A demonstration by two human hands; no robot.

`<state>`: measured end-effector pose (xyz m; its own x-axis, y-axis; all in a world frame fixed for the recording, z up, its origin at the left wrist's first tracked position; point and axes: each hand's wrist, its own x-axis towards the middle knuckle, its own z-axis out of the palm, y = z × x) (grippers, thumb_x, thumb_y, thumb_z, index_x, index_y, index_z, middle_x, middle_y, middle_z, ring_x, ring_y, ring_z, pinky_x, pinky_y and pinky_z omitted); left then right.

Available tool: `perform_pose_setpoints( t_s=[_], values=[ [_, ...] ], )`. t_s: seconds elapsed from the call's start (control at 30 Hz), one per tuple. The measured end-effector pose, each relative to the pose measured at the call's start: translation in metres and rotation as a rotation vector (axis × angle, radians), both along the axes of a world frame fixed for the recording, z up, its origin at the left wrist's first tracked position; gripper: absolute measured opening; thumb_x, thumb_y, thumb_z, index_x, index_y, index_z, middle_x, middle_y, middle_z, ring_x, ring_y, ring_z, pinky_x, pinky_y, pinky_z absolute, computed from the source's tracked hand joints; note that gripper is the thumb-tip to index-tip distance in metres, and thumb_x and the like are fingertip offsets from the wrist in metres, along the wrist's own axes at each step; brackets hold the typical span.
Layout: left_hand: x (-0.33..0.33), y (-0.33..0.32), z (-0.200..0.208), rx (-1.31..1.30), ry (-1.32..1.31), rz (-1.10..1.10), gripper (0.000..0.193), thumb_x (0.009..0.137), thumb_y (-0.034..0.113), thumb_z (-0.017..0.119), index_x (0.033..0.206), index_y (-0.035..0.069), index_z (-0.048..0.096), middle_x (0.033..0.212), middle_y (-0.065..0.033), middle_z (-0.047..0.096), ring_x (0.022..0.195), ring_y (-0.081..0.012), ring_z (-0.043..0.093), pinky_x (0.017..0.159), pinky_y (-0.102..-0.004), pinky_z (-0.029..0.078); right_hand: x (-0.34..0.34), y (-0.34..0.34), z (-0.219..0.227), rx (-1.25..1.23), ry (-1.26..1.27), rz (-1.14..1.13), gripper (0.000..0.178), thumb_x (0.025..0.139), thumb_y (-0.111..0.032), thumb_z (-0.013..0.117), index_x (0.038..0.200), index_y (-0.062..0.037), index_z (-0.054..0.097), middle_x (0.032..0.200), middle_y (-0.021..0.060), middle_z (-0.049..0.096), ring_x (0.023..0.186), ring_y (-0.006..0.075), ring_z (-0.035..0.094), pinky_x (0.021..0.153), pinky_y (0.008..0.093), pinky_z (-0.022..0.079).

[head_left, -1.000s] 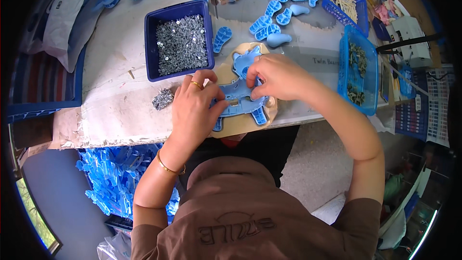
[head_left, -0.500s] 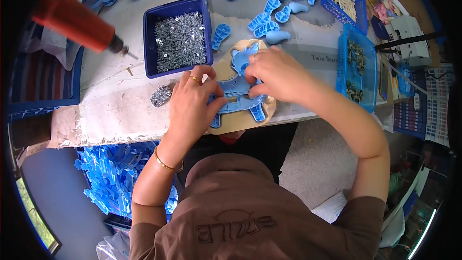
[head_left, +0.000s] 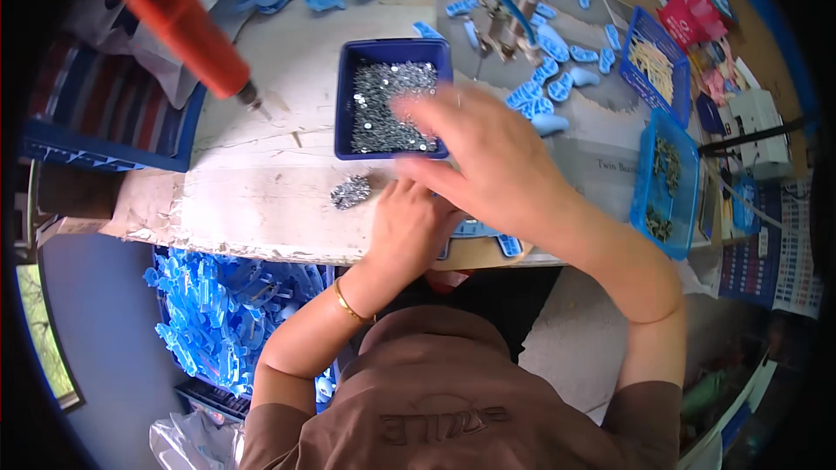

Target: Assembling small silver studs into blue plastic toy components using a pneumatic press machine.

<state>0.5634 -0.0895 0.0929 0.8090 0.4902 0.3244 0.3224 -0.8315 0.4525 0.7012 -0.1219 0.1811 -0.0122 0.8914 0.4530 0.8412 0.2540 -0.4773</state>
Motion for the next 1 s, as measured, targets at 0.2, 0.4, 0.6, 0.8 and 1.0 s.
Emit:
perform_pose_setpoints(
  t_s=[0.2,0.4,0.6,0.8,1.0],
  values=[
    [-0.001,0.021,0.018,-0.103,-0.138,-0.065,0.011,0.082,0.019,0.068,0.088,0.01,0.068,0.097,-0.0043,0.064,0.086,-0.0258,0.061,0.071,-0.0376,0.052,-0.044,0.177,0.057,0.558,0.595,0.142,0.037,0.085,-0.019,0.065,0.111,0.0048,0.052,0.078,0.014,0.061,0.071,0.0276,0.064,0.067,0.0379,0.052],
    [-0.028,0.102,0.021,0.176,0.018,0.172,0.009,0.083,0.019,0.067,0.081,0.01,0.069,0.084,-0.0028,0.064,0.083,-0.0252,0.06,0.07,-0.0377,0.051,-0.01,0.173,0.041,0.472,0.376,0.032,0.035,0.084,-0.021,0.068,0.11,-0.0015,0.055,0.084,0.0182,0.063,0.082,0.0296,0.066,0.073,0.0402,0.05],
    [0.007,0.136,0.0,0.335,0.25,-0.02,0.019,0.07,0.031,0.078,0.078,0.016,0.07,0.083,0.0021,0.065,0.094,-0.0191,0.056,0.08,-0.0345,0.041,-0.015,0.089,0.074,-0.123,0.595,-0.051,0.036,0.084,-0.022,0.07,0.111,-0.0026,0.057,0.085,0.0101,0.064,0.074,0.0171,0.064,0.069,0.0323,0.05],
    [0.017,0.13,-0.003,0.302,0.223,-0.048,0.012,0.079,0.024,0.069,0.072,0.014,0.066,0.078,0.0001,0.066,0.09,-0.0197,0.058,0.076,-0.0346,0.042,0.003,0.063,0.051,0.067,0.63,0.023,0.035,0.086,-0.016,0.069,0.116,-0.0043,0.055,0.079,0.0021,0.059,0.06,0.0112,0.057,0.057,0.0275,0.047],
    [0.013,0.121,-0.001,0.341,0.012,-0.115,0.002,0.083,0.011,0.061,0.084,0.009,0.062,0.08,-0.0049,0.065,0.081,-0.0245,0.062,0.071,-0.0378,0.05,0.02,0.047,0.042,-0.104,0.722,0.139,0.032,0.088,-0.009,0.067,0.117,-0.0028,0.053,0.078,0.0007,0.058,0.062,0.0077,0.056,0.057,0.025,0.046]
  ],
)
